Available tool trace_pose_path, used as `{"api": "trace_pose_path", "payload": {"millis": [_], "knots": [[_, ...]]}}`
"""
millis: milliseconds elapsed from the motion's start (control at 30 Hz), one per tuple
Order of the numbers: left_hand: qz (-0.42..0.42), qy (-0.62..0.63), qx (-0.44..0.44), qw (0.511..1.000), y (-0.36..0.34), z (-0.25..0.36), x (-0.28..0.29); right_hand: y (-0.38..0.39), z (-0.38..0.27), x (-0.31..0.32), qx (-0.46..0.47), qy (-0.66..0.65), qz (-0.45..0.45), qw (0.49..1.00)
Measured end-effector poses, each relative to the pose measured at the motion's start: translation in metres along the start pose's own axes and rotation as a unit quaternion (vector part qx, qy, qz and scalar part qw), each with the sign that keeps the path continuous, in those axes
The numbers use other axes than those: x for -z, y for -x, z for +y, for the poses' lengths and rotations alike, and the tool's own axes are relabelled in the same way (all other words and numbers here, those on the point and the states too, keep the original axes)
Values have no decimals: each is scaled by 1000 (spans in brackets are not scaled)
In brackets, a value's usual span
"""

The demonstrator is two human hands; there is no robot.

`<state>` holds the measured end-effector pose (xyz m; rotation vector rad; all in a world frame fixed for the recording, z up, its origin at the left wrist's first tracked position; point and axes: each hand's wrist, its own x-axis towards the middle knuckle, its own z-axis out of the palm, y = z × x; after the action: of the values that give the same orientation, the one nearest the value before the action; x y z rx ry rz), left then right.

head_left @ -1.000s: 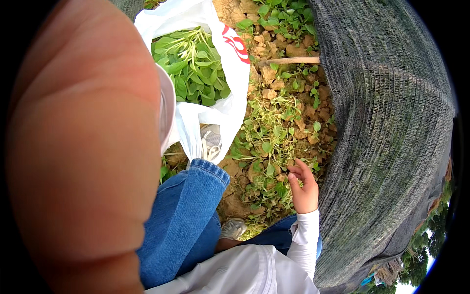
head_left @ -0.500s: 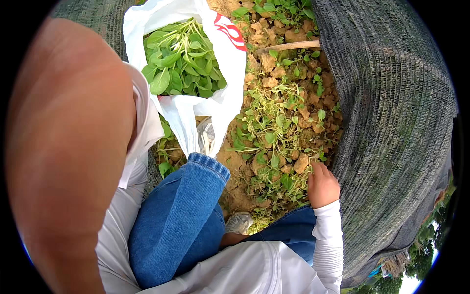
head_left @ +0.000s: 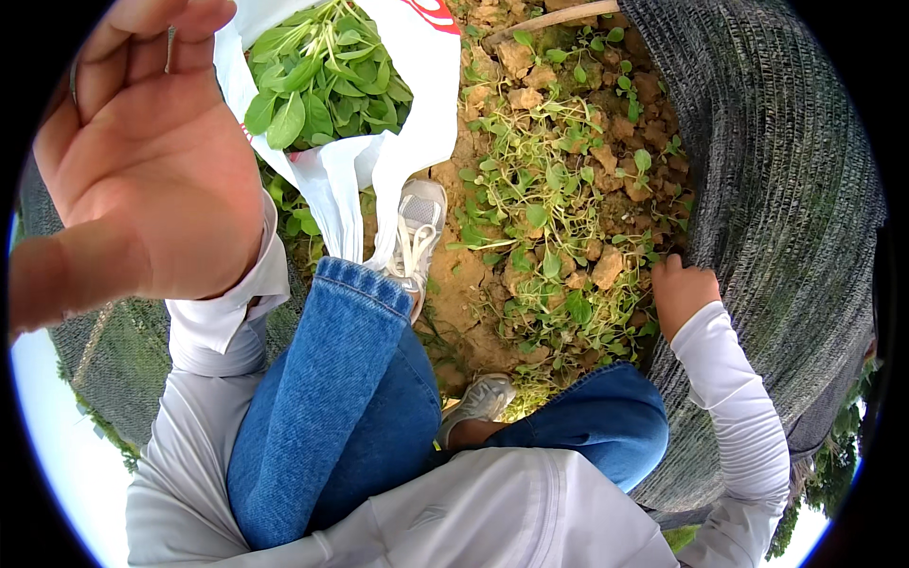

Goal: The person squats in a garden bed and harvests leafy green vegetables by hand. They pull the plants from the soil, remove roots and excess soil, and place the cleaned greens into a white plastic bag.

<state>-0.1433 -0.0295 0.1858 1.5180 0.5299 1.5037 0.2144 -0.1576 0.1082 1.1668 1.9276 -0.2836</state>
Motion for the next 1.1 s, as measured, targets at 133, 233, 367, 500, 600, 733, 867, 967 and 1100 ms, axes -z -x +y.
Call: {"api": "trace_pose_path", "payload": {"millis": [133, 233, 367, 500, 600, 733, 867, 967, 1100], "knots": [[-93, 83, 46, 991, 3, -8, 2, -34, -67, 17, 123, -205, 237, 942], [-110, 120, 62, 985, 9, -14, -12, -72, -123, 7, 105, -238, 318, 912], [-100, 135, 106, 980, 16, -14, -25, -107, -162, -6, 42, -193, 260, 945], [-79, 145, 168, 972, 22, -10, -32, -116, -161, -8, 39, -183, 208, 960], [-54, 153, 240, 957, 24, -10, -39, -116, -152, -9, 79, -195, 179, 961], [-47, 187, 411, 891, 20, -15, -64, -113, -153, -25, 72, -200, 219, 952], [-167, 248, 542, 785, 29, -31, -90, -130, -163, -68, -14, -643, 231, 731], [-94, 243, 607, 750, 60, -56, -85, -93, -129, -13, 19, -426, 308, 850], [-46, 194, 656, 728, 89, -90, -90, -57, -100, 4, -63, -577, 350, 735]]}}
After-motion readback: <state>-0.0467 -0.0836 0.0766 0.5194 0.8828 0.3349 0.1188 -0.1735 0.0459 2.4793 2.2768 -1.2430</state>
